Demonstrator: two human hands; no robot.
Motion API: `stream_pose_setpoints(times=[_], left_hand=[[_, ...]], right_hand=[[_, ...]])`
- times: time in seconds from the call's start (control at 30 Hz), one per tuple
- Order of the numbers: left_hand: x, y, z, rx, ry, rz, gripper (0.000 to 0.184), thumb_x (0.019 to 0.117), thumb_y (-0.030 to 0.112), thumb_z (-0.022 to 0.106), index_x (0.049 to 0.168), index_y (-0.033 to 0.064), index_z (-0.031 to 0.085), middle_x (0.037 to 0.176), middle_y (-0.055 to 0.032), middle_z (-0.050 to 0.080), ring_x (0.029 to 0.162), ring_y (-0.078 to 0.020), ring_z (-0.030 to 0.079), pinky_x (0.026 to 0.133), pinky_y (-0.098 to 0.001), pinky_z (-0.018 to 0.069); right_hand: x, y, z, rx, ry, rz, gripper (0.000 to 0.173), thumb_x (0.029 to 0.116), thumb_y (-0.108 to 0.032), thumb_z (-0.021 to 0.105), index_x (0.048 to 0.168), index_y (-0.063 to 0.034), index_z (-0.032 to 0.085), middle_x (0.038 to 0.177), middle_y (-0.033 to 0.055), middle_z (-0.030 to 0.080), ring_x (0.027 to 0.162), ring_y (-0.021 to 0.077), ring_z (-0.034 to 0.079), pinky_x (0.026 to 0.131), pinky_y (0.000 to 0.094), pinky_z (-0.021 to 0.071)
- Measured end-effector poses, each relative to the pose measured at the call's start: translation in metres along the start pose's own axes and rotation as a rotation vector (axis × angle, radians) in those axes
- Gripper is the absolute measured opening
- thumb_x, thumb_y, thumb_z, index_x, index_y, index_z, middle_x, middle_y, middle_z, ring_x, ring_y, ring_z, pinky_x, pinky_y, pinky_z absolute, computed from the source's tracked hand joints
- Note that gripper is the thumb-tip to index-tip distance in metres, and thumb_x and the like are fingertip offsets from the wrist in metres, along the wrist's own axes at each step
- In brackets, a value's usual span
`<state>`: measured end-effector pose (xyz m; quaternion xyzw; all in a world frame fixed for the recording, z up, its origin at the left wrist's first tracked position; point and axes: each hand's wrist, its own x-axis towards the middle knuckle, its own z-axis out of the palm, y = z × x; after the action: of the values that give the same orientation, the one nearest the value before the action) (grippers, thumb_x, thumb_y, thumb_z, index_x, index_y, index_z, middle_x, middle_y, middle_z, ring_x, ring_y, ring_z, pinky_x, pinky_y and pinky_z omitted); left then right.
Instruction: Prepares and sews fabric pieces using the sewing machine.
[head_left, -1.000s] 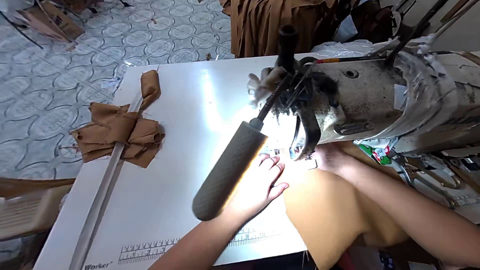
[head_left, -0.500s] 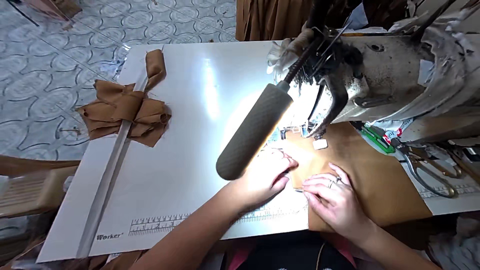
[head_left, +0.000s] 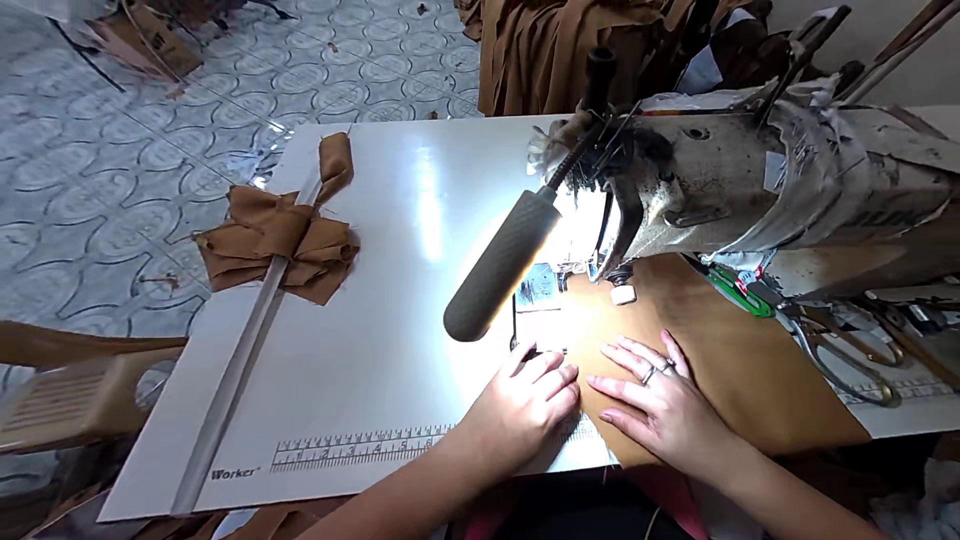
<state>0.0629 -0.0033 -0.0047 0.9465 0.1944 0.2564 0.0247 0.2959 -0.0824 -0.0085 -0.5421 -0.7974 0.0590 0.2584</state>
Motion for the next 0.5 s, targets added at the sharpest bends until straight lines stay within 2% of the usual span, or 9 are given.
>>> stream_pose_setpoints(times=[0.17,0.3,0.37,0.43,0.5], left_hand=[[-0.003,0.005,0.001,-0.020,-0.003,-0.062,0.025,0.0970,0.031,0.052,0.096,0.0217,0.075,0.114,0.0032,0.076,0.114,-0.0181,0.070,0.104,-0.0514,0.0471],[0.004,-0.002,-0.001,-0.090,-0.059,-0.103,0.026,0.0962,0.031,0.052,0.097,0.0205,0.076,0.114,0.0025,0.076,0.113,-0.0209,0.071,0.099,-0.0601,0.0488],[0.011,-0.009,-0.001,-0.132,-0.072,-0.117,0.026,0.0943,0.029,0.054,0.098,0.0182,0.077,0.113,0.0008,0.076,0.112,-0.0224,0.071,0.095,-0.0548,0.0520],[0.020,-0.018,-0.002,-0.197,-0.068,-0.128,0.024,0.0930,0.024,0.056,0.096,0.0140,0.077,0.113,-0.0024,0.076,0.111,-0.0244,0.071,0.096,-0.0505,0.0523],[0.028,-0.026,-0.003,-0.225,-0.076,-0.145,0.024,0.0933,0.022,0.056,0.095,0.0111,0.078,0.113,-0.0051,0.076,0.112,-0.0263,0.071,0.096,-0.0516,0.0515]], right_hand=[[0.000,0.007,-0.001,0.009,-0.002,-0.026,0.037,0.1007,-0.051,0.049,0.116,-0.0321,0.077,0.131,0.0059,0.070,0.131,0.0269,0.061,0.111,0.0708,0.0299],[0.009,0.014,-0.002,0.019,-0.022,-0.039,0.035,0.0999,-0.048,0.052,0.115,-0.0312,0.078,0.132,0.0047,0.070,0.130,0.0263,0.061,0.112,0.0699,0.0299],[0.018,0.019,-0.003,0.027,-0.035,-0.042,0.033,0.0986,-0.046,0.054,0.115,-0.0304,0.078,0.132,0.0055,0.070,0.130,0.0280,0.062,0.111,0.0709,0.0296],[0.031,0.026,-0.003,0.042,-0.066,-0.038,0.033,0.0991,-0.045,0.054,0.116,-0.0287,0.078,0.133,0.0068,0.070,0.131,0.0304,0.061,0.111,0.0734,0.0278],[0.045,0.032,-0.005,0.079,-0.110,-0.012,0.033,0.0985,-0.044,0.056,0.117,-0.0266,0.078,0.134,0.0092,0.069,0.132,0.0327,0.059,0.112,0.0755,0.0241]])
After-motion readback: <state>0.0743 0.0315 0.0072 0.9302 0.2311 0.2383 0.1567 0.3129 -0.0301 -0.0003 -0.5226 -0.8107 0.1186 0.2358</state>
